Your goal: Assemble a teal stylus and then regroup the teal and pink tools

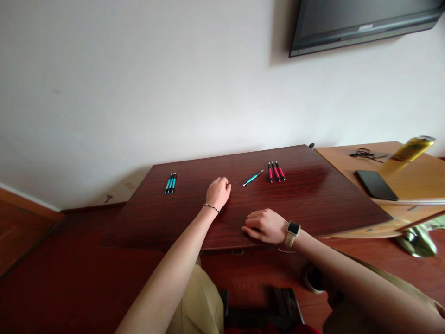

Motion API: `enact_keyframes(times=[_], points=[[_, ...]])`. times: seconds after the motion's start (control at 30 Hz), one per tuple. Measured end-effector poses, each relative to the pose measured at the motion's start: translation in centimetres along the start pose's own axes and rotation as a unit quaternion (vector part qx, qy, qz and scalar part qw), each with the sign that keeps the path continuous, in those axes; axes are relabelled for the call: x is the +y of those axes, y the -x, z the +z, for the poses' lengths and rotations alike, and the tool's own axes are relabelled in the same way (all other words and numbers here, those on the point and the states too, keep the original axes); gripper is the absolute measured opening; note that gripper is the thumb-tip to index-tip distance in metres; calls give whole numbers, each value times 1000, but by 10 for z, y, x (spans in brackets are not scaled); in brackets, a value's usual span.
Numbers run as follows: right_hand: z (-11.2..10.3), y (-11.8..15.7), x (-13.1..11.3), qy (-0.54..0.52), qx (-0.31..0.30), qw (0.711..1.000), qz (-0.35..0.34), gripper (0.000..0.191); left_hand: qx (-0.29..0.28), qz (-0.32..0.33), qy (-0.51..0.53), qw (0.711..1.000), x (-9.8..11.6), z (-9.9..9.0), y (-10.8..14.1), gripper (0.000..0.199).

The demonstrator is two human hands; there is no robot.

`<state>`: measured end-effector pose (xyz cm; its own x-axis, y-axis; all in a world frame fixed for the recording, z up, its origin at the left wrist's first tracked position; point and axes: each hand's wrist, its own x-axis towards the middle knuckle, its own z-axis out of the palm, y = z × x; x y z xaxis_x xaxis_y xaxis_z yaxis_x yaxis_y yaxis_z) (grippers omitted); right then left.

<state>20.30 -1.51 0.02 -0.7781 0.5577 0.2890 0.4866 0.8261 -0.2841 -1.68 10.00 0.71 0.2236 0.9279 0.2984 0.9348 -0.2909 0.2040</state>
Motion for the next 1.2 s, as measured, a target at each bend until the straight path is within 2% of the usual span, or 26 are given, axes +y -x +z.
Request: enact_keyframes(times=[0.2,0.37,0.47,0.57,0.63,0.73,0.9,1.07,1.2], points=[[0,-1,0,2,0,1000,1,41,-26,26,40,999,29,9,-4,14],[0,-1,0,5,2,1000,4,41,-35,28,5,999,56,22,-12,12],[0,0,0,2,0,1000,4,41,-35,11,-24,999,60,25,-14,20],[-1,0,0,0,-1,1000,4,41,-28,-20,-32,999,52,21,-15,22],[-1,0,0,0,0,1000,3,42,-11,-37,-26,999,40,13,-14,21],[0,0,0,1,0,1000,4,42,41,-62,-20,997,9,-6,-12,20],[0,0,-1,-3,-4,1000,5,42,105,-146,-50,982,-64,-42,0,16],[0,0,-2,-13,-10,1000,6,42,136,-202,-112,963,-135,-66,26,15],[0,-1,-1,-17,-9,1000,2,42,131,-178,-163,961,-168,-74,48,18]])
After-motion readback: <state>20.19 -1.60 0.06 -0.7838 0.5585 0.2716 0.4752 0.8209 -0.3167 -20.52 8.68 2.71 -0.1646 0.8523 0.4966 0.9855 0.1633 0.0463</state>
